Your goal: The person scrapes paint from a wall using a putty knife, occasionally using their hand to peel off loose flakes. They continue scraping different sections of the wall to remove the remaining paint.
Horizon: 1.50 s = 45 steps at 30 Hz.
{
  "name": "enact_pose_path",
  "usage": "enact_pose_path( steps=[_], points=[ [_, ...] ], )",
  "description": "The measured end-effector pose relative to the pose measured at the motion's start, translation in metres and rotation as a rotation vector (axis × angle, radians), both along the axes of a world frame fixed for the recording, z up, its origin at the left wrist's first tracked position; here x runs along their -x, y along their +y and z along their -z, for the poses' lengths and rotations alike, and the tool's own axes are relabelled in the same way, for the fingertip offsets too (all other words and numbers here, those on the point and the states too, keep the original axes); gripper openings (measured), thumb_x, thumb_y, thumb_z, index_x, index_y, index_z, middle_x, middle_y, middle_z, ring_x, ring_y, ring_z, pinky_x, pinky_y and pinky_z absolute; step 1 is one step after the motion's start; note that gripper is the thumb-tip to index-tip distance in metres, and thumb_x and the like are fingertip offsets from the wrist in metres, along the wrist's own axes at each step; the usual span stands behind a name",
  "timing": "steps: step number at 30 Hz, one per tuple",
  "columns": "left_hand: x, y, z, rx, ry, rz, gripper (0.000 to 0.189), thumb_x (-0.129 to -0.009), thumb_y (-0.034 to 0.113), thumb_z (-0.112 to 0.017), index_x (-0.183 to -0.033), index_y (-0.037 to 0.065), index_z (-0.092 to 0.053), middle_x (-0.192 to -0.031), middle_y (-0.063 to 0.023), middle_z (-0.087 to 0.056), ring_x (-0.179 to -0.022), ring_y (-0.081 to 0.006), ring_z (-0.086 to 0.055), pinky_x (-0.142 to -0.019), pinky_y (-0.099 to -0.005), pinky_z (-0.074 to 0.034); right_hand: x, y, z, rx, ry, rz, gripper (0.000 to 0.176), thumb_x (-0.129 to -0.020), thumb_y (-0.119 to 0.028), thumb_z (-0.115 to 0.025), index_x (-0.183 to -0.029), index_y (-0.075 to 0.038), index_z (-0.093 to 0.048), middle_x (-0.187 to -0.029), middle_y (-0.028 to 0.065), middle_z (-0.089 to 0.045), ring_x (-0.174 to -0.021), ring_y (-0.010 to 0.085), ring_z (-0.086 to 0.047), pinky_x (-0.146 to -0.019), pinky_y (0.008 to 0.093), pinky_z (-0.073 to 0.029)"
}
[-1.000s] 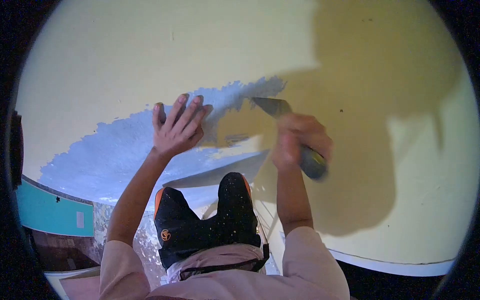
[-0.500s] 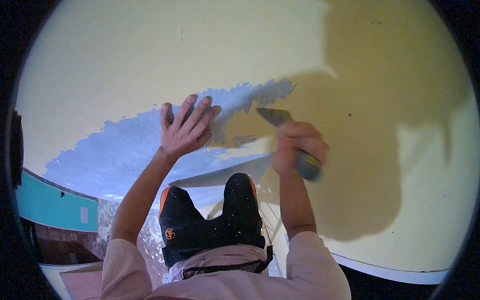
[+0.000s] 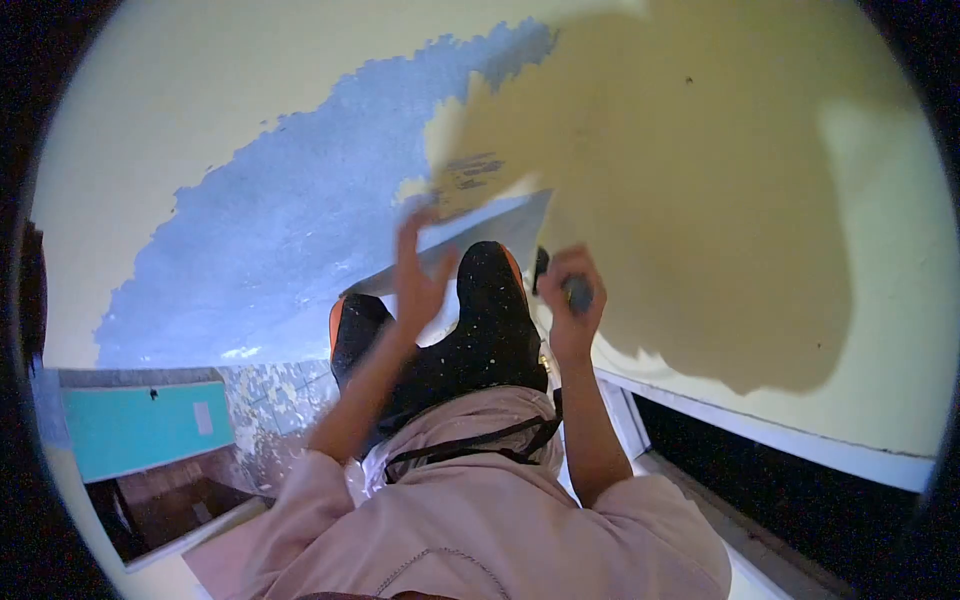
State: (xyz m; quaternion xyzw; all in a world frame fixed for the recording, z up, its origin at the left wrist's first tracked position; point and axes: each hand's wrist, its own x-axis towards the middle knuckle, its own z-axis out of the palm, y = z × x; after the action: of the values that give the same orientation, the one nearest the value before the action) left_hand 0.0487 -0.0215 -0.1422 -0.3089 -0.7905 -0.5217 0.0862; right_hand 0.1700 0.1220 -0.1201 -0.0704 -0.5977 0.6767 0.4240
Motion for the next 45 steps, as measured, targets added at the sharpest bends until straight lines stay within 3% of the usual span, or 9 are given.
enact_pose_path(
  steps=[4,5,7,10,19,23,25,41,45],
  points=[
    [-0.104,0.016,0.063,-0.315,-1.483,0.386,0.053,-0.086,0.039,-0.049,-0.12,-0.001,-0.038,-0.114,-0.0159,-0.045,-0.107,-0.0276,-0.045,-0.094,-0.0368,-0.035,-0.051,-0.038,0.014,-0.126,-0.189,0.039,0.025,-0.066,-0.01,-0.068,-0.068,-0.007,-0.044,-0.074,0.0051,-0.043,-0.068,0.0162,-0.041,-0.062,0.0261,-0.034],
    [-0.107,0.014,0.064,-0.292,-1.498,0.398,0.053,-0.086,0.039,-0.049,-0.12,-0.001,-0.038,-0.114,-0.0159,-0.045,-0.107,-0.0276,-0.045,-0.094,-0.0368,-0.035,-0.056,-0.046,0.011,-0.199,-0.2,-0.013,0.026,-0.066,-0.016,-0.069,-0.068,-0.007,-0.044,-0.073,0.0066,-0.044,-0.068,0.0208,-0.043,-0.063,0.0301,-0.034],
    [-0.11,0.011,0.038,-0.868,-2.034,0.787,0.045,-0.09,0.04,-0.041,-0.111,0.001,-0.047,-0.107,-0.0144,-0.056,-0.096,-0.0202,-0.056,-0.086,-0.032,-0.044,-0.057,-0.052,0.005,-0.408,-0.201,-0.034,0.026,-0.067,-0.02,-0.068,-0.069,-0.007,-0.045,-0.074,0.0073,-0.042,-0.069,0.0219,-0.042,-0.065,0.0318,-0.035],
    [-0.076,0.014,-0.007,-0.454,-1.966,0.392,0.047,-0.089,0.041,-0.043,-0.108,-0.001,-0.048,-0.097,-0.0143,-0.059,-0.085,-0.0223,-0.059,-0.079,-0.0315,-0.048,-0.054,-0.059,0.011,-0.623,-0.174,-0.122,0.027,-0.07,-0.025,-0.066,-0.071,-0.008,-0.046,-0.081,0.0102,-0.042,-0.076,0.0259,-0.042,-0.072,0.0361,-0.036],
    [-0.022,0.009,0.045,-0.78,-1.646,0.088,0.024,-0.092,0.025,-0.044,-0.094,0.003,-0.052,-0.071,-0.0036,-0.049,-0.062,-0.0128,-0.048,-0.059,-0.0245,-0.045,-0.011,-0.093,0.045,-0.277,-0.498,-0.138,0.028,-0.082,-0.016,-0.054,-0.107,-0.006,-0.048,-0.113,0.0194,-0.037,-0.113,0.0329,-0.034,-0.097,0.0415,-0.026],
    [-0.026,0.002,0.063,-0.869,-1.683,0.078,0.023,-0.092,0.025,-0.043,-0.095,0.003,-0.051,-0.072,-0.0035,-0.049,-0.064,-0.0122,-0.048,-0.059,-0.0241,-0.045,0.002,-0.105,0.063,0.095,-0.509,-0.076,0.029,-0.083,-0.018,-0.053,-0.109,-0.008,-0.045,-0.108,0.016,-0.043,-0.108,0.0273,-0.041,-0.094,0.0391,-0.03],
    [-0.028,-0.005,0.077,-0.859,-1.626,-0.01,0.022,-0.092,0.024,-0.044,-0.095,0.004,-0.05,-0.072,-0.003,-0.049,-0.063,-0.0118,-0.048,-0.058,-0.0245,-0.045,0.007,-0.105,0.069,0.372,-0.622,-0.202,0.032,-0.082,-0.016,-0.055,-0.11,-0.011,-0.04,-0.099,0.0059,-0.044,-0.077,0.0123,-0.048,-0.044,0.0238,-0.041],
    [-0.012,-0.022,0.062,-0.853,-1.584,0.039,0.023,-0.091,0.024,-0.041,-0.09,0.003,-0.052,-0.09,-0.0092,-0.058,-0.077,-0.0188,-0.056,-0.063,-0.0291,-0.049,0.009,-0.105,0.019,0.805,-0.707,-0.435,0.039,-0.086,-0.023,-0.048,-0.122,-0.01,-0.037,-0.068,0.0011,-0.043,-0.039,0.0091,-0.039,-0.031,0.0204,-0.025],
    [0.012,-0.009,0.032,-0.89,-1.616,0.261,0.032,-0.091,0.03,-0.044,-0.098,0.0,-0.053,-0.084,-0.0097,-0.06,-0.073,-0.0192,-0.059,-0.063,-0.0281,-0.05,0.057,-0.111,0.037,0.542,-0.558,-0.312,0.046,-0.088,-0.022,-0.045,-0.13,-0.007,-0.035,-0.098,0.0143,-0.053,-0.078,0.0211,-0.056,-0.06,0.0281,-0.044]
  ],
)
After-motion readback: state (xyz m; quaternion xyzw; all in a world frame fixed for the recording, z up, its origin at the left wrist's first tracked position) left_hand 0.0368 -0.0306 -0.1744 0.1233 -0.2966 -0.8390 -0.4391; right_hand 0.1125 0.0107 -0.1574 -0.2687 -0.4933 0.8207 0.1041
